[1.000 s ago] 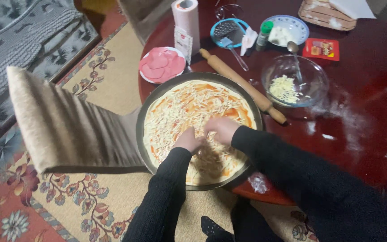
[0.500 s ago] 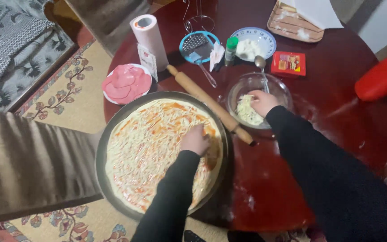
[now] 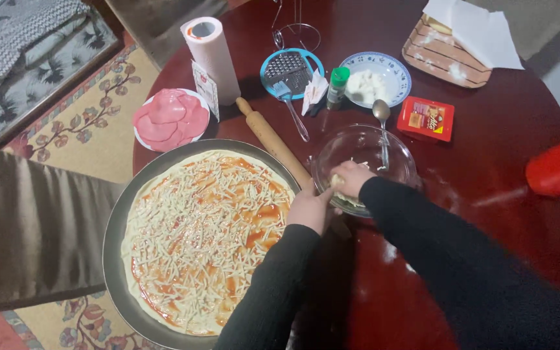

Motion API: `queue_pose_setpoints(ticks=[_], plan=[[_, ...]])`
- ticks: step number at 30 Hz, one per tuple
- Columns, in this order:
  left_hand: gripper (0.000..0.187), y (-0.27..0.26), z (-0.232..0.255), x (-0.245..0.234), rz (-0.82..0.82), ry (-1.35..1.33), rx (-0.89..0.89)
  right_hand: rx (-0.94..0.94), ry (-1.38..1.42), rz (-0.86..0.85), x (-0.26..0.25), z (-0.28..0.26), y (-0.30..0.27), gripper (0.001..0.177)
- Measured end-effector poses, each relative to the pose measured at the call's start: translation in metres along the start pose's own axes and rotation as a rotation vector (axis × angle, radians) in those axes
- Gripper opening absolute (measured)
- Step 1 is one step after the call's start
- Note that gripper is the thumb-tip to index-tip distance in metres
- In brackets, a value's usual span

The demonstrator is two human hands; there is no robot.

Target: The person spreads shredded cheese over a pizza base with tomato sauce, then places slices of ham on top. The pizza remains on a round metal tray on the table throughout the clip.

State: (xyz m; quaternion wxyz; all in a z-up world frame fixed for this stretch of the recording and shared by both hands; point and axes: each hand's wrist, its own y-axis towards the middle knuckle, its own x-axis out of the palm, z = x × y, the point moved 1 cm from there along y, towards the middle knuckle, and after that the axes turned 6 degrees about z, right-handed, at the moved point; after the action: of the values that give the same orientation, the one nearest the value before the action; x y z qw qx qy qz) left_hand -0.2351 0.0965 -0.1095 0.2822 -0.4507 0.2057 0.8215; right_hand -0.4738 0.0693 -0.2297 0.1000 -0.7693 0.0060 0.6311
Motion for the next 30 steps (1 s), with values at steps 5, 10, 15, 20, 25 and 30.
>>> queue_pose_setpoints(ticks=[5,10,15,20,25,30], plan=[[0.048,-0.005,0.004,-0.010,0.093,0.037,0.052,-0.157,-0.003,-0.215,-0.021,0.009,-0.037,0.045],[0.052,-0.006,0.014,-0.023,0.089,0.018,0.031,-0.226,0.141,-0.300,-0.039,-0.004,-0.041,0.061],[0.048,-0.008,0.017,-0.028,-0.040,-0.049,-0.028,-0.052,0.177,-0.210,-0.044,0.000,-0.045,0.045],[0.068,-0.017,0.020,-0.047,-0.099,-0.084,-0.107,0.345,0.622,-0.152,-0.100,0.001,-0.057,0.054],[0.066,-0.031,-0.044,-0.049,-0.040,-0.108,-0.115,0.523,1.151,-0.015,-0.154,-0.012,-0.069,0.035],[0.041,-0.070,-0.140,-0.076,0.088,-0.033,-0.317,0.364,1.229,-0.055,-0.203,-0.099,-0.075,0.054]])
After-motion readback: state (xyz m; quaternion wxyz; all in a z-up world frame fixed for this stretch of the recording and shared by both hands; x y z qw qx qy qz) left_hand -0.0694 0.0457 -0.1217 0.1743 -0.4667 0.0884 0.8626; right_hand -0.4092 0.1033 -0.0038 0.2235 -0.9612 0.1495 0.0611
